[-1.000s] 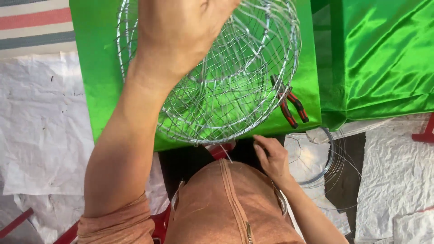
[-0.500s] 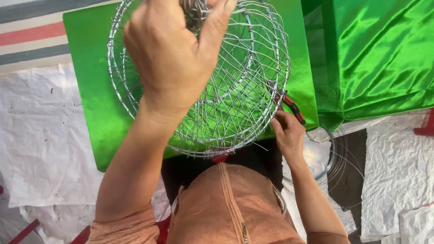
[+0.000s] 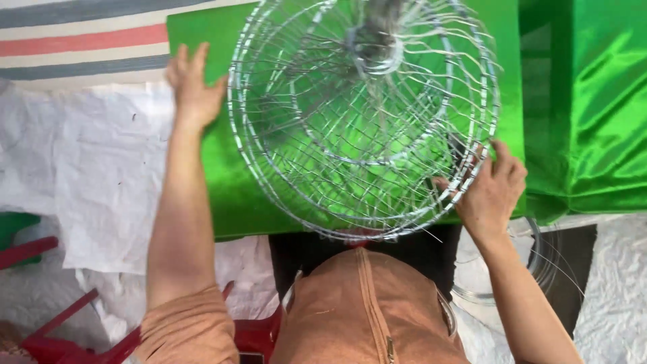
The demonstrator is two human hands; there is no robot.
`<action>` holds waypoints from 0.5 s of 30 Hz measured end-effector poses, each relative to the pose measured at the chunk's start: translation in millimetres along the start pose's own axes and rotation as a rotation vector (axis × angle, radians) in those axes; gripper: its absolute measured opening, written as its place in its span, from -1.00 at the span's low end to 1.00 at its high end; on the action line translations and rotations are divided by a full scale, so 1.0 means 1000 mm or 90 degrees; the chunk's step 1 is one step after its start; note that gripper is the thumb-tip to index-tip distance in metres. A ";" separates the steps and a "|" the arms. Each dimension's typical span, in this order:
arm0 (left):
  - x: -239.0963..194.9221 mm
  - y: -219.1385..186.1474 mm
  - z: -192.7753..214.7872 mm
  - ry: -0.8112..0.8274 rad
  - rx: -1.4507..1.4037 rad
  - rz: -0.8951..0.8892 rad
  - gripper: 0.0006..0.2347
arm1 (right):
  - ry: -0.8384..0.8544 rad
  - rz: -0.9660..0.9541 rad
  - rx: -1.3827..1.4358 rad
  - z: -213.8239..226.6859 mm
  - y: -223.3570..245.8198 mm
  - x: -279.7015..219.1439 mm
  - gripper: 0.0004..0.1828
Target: The person is assembling a wire cage by manually twisting wire segments together and using pliers to secure the connections.
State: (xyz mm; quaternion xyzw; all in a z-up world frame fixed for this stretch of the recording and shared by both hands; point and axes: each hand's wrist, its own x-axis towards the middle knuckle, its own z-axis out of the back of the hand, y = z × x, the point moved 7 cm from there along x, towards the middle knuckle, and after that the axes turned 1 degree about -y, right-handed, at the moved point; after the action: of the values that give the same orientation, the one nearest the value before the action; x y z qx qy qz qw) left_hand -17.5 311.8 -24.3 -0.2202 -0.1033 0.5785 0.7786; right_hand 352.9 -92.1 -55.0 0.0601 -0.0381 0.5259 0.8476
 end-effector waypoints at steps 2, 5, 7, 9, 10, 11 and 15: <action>-0.009 0.008 -0.026 0.125 -0.004 0.162 -0.40 | -0.030 0.009 0.043 0.005 0.003 0.006 0.13; -0.003 0.013 -0.056 0.221 -0.001 0.148 -0.27 | 0.104 -0.011 0.181 -0.018 -0.002 0.009 0.06; -0.005 0.002 -0.056 0.281 -0.052 0.191 -0.27 | 0.178 -0.107 0.223 -0.029 -0.012 0.012 0.10; -0.009 -0.012 -0.047 0.293 -0.064 0.200 -0.24 | 0.106 -0.091 0.241 -0.021 -0.006 0.010 -0.03; -0.012 -0.017 -0.042 0.304 -0.073 0.210 -0.18 | 0.036 -0.075 0.263 -0.013 -0.002 0.009 -0.16; -0.010 0.002 -0.053 0.306 -0.073 0.211 -0.18 | 0.037 -0.076 0.263 -0.021 -0.006 0.005 -0.16; -0.011 0.003 -0.064 0.194 -0.434 0.019 -0.69 | -0.048 0.023 0.329 -0.006 0.004 0.011 -0.40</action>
State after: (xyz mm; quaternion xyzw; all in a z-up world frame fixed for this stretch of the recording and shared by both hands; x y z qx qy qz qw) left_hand 3.3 287.9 -80.7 -0.5521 -0.1697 0.4825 0.6585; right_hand 354.2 -79.9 -59.5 0.2938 0.0648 0.5303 0.7927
